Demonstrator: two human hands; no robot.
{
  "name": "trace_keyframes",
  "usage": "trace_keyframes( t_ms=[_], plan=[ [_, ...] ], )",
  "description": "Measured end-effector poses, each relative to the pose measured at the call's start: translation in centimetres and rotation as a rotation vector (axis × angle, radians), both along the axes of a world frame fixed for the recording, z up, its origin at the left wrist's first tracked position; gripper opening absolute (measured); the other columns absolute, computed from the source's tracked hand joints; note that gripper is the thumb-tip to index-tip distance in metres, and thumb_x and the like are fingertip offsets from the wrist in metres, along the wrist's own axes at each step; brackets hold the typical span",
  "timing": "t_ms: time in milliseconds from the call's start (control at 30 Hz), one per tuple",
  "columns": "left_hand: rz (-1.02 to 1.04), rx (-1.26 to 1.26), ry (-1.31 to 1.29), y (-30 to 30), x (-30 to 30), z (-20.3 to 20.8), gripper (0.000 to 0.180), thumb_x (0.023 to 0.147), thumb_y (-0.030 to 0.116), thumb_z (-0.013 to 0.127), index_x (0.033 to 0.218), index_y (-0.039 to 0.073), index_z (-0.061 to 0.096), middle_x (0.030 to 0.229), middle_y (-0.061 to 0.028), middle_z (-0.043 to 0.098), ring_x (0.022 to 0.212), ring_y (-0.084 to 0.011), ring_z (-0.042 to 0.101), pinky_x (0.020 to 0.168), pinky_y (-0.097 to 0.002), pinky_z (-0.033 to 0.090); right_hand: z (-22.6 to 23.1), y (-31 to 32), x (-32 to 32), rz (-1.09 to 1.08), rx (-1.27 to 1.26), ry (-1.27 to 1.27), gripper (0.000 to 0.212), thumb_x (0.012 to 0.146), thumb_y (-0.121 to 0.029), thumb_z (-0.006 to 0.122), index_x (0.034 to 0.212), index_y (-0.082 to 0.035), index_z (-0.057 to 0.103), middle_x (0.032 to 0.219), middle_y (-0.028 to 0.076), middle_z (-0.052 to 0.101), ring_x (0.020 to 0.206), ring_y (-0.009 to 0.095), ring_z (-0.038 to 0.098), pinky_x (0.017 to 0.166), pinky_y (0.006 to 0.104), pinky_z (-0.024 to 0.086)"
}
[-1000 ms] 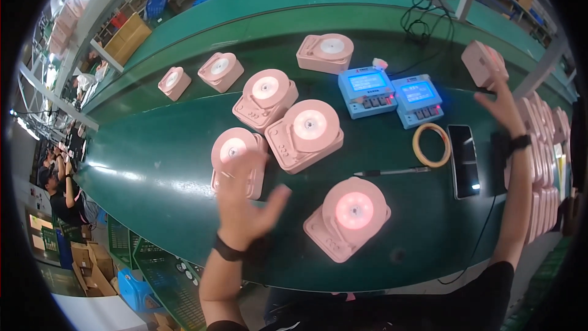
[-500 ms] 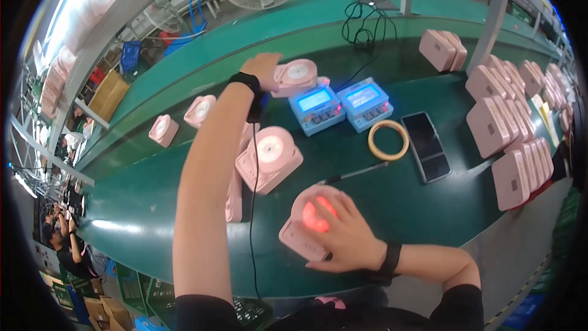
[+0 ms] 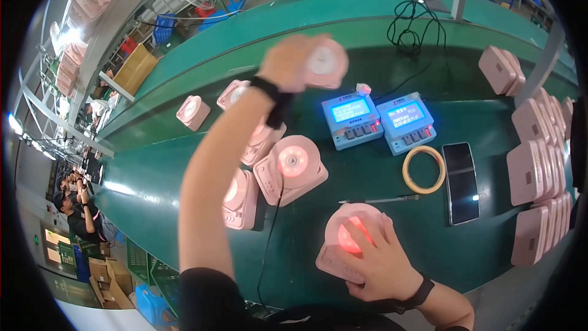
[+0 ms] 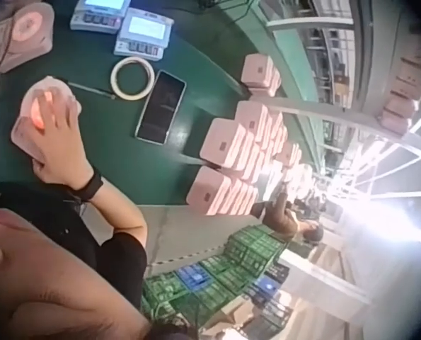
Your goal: The person tests pink record player speakers by hand, pressing buttons and moving the tonearms. They pick up and set down the speakers, occasionally turning them over, handling a black cable, and placing finished units onto a stack.
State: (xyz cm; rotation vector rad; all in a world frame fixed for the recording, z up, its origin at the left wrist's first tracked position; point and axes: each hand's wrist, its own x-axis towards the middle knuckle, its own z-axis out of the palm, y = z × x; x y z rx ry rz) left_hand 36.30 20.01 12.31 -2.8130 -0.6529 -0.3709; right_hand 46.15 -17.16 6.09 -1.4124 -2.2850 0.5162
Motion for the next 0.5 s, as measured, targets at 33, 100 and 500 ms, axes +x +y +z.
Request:
trace_keyframes(
  t_ms=[33, 100, 500],
  plan=[
    [0.078, -0.045, -0.086, -1.0, -2.7, 1.1, 0.091, 0.062, 0.027, 0.082, 0.138, 0.013, 0.034, 0.123, -0.0171, 0.056, 0.11, -0.0355, 0.057, 0.09, -0.0408, 0.048, 0.0, 0.0, -0.1, -0.016, 0.008, 0.038, 0.068, 0.057, -0.029, 0.077, 0.121, -0.021, 0.055, 0.137, 0.019, 0.039, 0.126, 0.044, 0.036, 0.099, 0.0641, 0.027],
    [0.253, -0.17, -0.145, -3.8, -8.7, 3.4, 0.09, 0.067, 0.038, 0.08, 0.138, 0.009, 0.035, 0.121, -0.0179, 0.058, 0.108, -0.0358, 0.058, 0.091, -0.0418, 0.047, -0.6, -0.1, -0.3, -0.029, 0.013, 0.088, 0.068, 0.057, -0.028, 0.077, 0.121, -0.021, 0.055, 0.137, 0.019, 0.039, 0.126, 0.044, 0.036, 0.099, 0.0643, 0.027],
    [0.799, -0.471, 0.295, -9.1, -34.6, -1.3, 0.108, 0.05, 0.011, 0.081, 0.143, 0.013, 0.026, 0.121, -0.0241, 0.054, 0.112, -0.0414, 0.053, 0.091, -0.0463, 0.047, -0.4, 0.9, 0.9, -0.041, 0.066, 0.026, 0.059, 0.051, -0.019, 0.074, 0.109, -0.015, 0.059, 0.133, 0.018, 0.043, 0.129, 0.041, 0.035, 0.104, 0.0624, 0.025]
  ],
)
